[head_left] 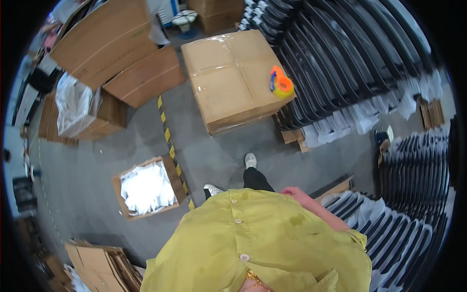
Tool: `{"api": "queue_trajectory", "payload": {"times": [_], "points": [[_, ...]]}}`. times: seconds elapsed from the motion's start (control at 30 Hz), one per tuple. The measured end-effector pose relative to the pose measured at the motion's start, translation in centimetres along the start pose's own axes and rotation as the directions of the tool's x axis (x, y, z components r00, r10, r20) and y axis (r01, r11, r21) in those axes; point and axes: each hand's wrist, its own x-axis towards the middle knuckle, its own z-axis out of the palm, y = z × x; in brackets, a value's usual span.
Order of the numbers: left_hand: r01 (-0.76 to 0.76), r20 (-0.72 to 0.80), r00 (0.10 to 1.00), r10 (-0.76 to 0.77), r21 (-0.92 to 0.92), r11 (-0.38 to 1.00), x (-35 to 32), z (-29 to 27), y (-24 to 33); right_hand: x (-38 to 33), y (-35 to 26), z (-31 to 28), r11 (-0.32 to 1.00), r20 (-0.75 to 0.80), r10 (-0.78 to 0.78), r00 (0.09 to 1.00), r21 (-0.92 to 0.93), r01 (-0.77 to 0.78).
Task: Wrapping foam padding around metal chair frames and preparing padded materials using a tape dispenser in a warehouse setting.
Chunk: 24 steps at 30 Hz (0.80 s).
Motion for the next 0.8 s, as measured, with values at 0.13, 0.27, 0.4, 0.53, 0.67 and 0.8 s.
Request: {"api": "queue_trajectory", "payload": {"times": [0.13, 0.27, 0.4, 0.53, 0.67, 0.8], "points": [[0.002, 0.045, 0.999, -0.007, 0.112, 0.994, 1.1, -1.2, 0.6, 1.5, -0.6, -4.5, 1.000, -0.219, 0.024, 0.975, 0.015, -0.021], [0.003, 0.045, 0.999, -0.011, 0.179, 0.984, 2.3, 0.5, 0.7, 9.6, -4.8, -12.5, 0.749, -0.265, -0.519, 0.812, -0.599, 0.283], [-0.010, 0.025, 1.000, 0.005, 0.234, 0.972, 4.9, 4.5, 2.2, 19.8, -11.1, -19.0, 0.677, -0.399, -0.603, 0.691, -0.714, 0.178], [-0.004, -0.001, 1.000, 0.004, 0.307, 0.952, 7.1, 6.8, 5.9, 27.8, -14.3, -22.7, 0.484, -0.365, -0.723, 0.586, -0.873, 0.054], [0.035, -0.039, 0.999, -0.023, 0.346, 0.937, 8.0, 7.6, 7.7, 32.6, -14.5, -24.2, 0.313, -0.281, -0.686, 0.671, -0.947, -0.076], [0.069, -0.040, 0.998, -0.058, 0.380, 0.922, 9.7, 7.3, 9.4, 35.2, -15.8, -25.2, 0.328, -0.339, -0.510, 0.791, -0.926, -0.186]]}}
